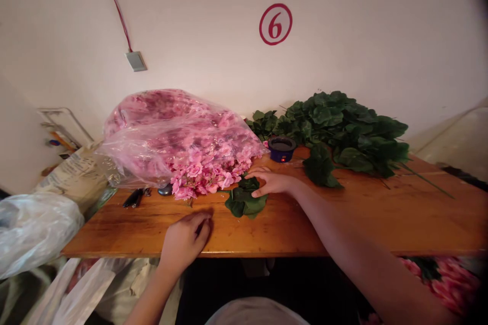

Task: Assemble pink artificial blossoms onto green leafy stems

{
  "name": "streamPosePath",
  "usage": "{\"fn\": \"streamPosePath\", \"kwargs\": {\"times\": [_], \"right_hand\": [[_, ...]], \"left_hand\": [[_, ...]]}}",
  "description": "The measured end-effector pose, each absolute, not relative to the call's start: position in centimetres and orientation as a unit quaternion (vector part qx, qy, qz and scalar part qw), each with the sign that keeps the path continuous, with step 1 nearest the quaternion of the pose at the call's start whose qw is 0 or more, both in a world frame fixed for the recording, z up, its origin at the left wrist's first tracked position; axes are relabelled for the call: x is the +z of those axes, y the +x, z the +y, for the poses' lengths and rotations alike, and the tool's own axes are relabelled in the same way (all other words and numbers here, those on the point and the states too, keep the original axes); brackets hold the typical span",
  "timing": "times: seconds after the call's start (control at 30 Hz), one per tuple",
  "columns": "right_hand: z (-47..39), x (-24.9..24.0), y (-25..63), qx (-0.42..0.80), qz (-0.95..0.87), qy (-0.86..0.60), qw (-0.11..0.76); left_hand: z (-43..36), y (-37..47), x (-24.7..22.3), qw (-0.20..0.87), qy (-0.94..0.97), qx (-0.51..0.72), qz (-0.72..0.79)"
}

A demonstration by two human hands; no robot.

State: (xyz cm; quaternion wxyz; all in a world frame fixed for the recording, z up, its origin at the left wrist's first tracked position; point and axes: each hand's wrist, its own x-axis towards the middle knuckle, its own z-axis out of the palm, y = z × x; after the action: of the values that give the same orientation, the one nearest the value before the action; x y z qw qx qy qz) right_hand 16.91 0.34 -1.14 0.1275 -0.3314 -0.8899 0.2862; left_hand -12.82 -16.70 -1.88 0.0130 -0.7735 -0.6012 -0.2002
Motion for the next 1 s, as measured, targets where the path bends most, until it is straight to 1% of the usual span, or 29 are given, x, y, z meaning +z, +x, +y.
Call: {"fn": "streamPosePath", "kwargs": {"times": [0.17,0.53,1.0], "right_hand": [[0.23,-1.19,16.88,0.285,-0.888,-0.338,0.129],[0.23,-1.17,16.73,0.272,-0.893,-0.331,0.138],[0.73,-1.12,16.69,0.279,-0.893,-0.33,0.122]], "left_hand": [[-16.73,-12.73,-1.86,0.015,-0.773,-0.214,-0.597],[-16.82,-12.64,-1.6,0.014,-0.766,-0.2,-0.61],[-16.64,-12.65,-1.7,0.01,-0.765,-0.215,-0.606]]}}
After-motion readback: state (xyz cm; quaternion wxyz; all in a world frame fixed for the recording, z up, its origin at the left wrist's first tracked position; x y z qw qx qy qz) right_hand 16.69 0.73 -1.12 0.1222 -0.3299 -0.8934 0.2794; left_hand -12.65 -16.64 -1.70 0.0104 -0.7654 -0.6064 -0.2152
